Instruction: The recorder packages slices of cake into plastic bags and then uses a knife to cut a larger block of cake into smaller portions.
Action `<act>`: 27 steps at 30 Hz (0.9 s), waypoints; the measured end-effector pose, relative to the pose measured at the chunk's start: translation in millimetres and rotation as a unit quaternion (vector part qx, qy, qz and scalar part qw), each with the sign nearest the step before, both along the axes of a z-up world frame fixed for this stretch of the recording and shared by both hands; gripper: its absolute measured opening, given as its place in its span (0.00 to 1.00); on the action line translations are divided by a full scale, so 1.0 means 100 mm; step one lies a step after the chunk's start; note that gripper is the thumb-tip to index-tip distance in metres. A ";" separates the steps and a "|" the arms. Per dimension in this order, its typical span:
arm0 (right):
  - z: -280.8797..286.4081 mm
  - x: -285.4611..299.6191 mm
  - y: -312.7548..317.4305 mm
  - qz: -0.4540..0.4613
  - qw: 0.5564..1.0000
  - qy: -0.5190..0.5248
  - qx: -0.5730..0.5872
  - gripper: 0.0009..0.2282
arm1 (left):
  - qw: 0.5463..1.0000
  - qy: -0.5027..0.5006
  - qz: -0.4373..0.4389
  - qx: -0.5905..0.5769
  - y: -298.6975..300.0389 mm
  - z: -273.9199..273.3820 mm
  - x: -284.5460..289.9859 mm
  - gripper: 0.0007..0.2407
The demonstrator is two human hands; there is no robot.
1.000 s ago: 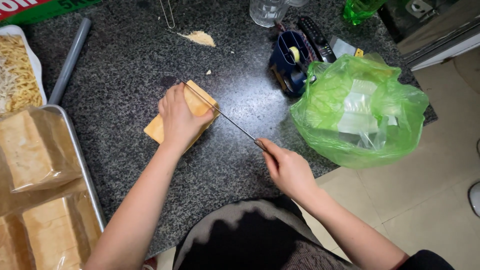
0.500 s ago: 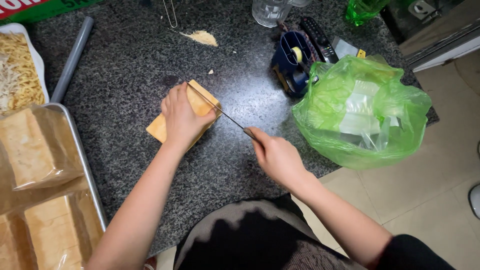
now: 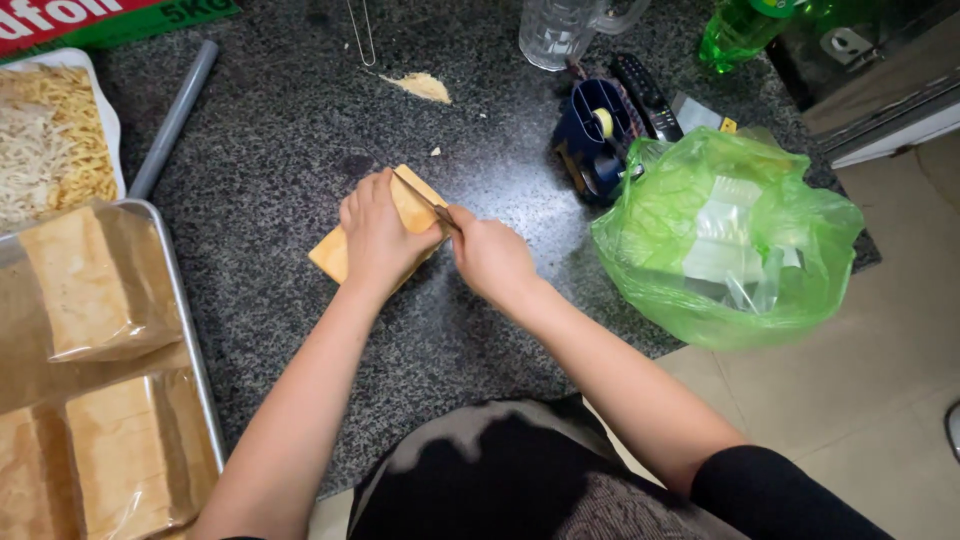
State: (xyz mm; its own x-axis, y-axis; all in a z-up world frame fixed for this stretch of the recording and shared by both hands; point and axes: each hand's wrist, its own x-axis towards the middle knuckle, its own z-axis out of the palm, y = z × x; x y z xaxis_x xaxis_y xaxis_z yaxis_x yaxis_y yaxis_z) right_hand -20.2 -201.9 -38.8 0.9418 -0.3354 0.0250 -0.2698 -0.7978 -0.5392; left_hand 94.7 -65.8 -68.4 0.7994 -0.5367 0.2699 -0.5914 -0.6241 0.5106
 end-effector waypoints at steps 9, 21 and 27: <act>0.35 -0.74 -0.05 -0.019 0.999 0.030 0.034 0.12 | 1.000 -0.002 0.002 0.001 -0.02 -0.01 0.01 0.41; 0.38 -1.63 -0.16 -0.021 0.999 -0.017 0.046 0.14 | 0.999 0.034 -0.006 0.009 -0.01 0.08 0.02 0.41; 0.24 -1.00 -0.10 -0.025 0.998 0.005 0.062 0.13 | 0.998 0.046 -0.021 0.022 0.00 0.12 0.02 0.41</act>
State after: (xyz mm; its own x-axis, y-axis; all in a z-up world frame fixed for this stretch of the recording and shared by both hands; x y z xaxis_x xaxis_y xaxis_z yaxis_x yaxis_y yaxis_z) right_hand -120.1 -212.1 -14.8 0.9235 -0.3825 -0.0290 -0.3139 -0.7100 -0.6304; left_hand 96.3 -65.6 -56.5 0.7963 -0.5800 0.1717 -0.5696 -0.6232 0.5359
